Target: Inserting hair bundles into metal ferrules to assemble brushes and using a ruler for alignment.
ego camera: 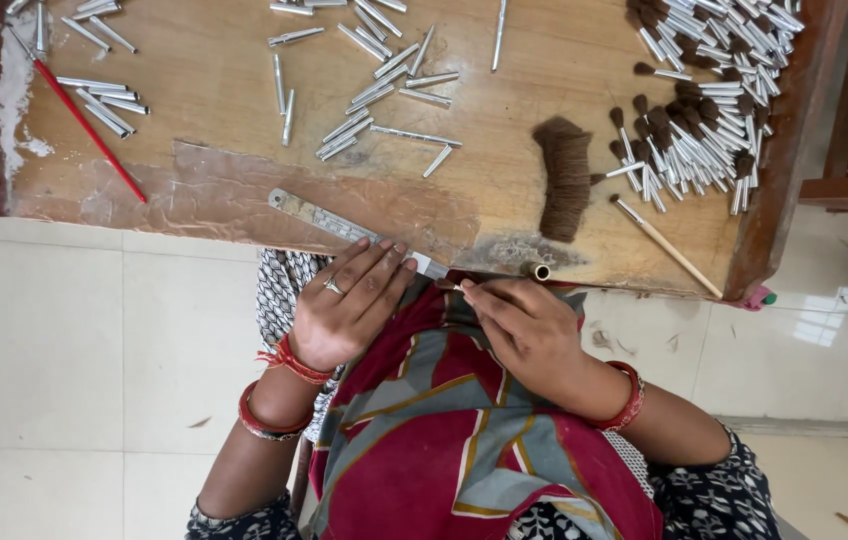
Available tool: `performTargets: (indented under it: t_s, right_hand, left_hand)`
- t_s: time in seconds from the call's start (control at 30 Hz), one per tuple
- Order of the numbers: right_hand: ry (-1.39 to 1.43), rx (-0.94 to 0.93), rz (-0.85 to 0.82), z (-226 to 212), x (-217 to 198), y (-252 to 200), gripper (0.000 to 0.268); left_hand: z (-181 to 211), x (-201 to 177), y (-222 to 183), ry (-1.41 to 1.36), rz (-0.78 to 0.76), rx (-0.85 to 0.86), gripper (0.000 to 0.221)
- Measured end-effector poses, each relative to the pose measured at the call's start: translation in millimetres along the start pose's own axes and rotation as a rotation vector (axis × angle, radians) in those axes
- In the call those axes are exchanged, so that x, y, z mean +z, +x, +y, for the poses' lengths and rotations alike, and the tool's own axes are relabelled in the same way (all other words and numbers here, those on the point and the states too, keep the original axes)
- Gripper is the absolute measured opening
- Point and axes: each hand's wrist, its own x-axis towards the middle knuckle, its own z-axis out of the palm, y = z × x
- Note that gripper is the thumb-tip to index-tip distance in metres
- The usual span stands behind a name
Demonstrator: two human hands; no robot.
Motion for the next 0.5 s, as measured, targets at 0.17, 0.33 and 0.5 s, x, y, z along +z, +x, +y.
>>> performTargets:
  t_s: [0.17,0.33,0.5]
  right_hand:
    - [-0.005,0.002,-0.028,1.1,5.9,3.8,0.035]
    - [-0.016,-0.011,-0.029,1.7,9.2,4.7,0.035]
    - [-0.015,-0.001,-0.048,0.6,7.7,5.7,0.037]
  left_hand:
    - [-1.9,-0.7,-0.5,-0.005,-0.008,0.008,0.029]
    - [-2.5,-0.6,-0.6,-0.021,-0.011,0.008,0.03]
    - [-1.5,-0.8,3.2,-0.023,0.002,0.008,0.029]
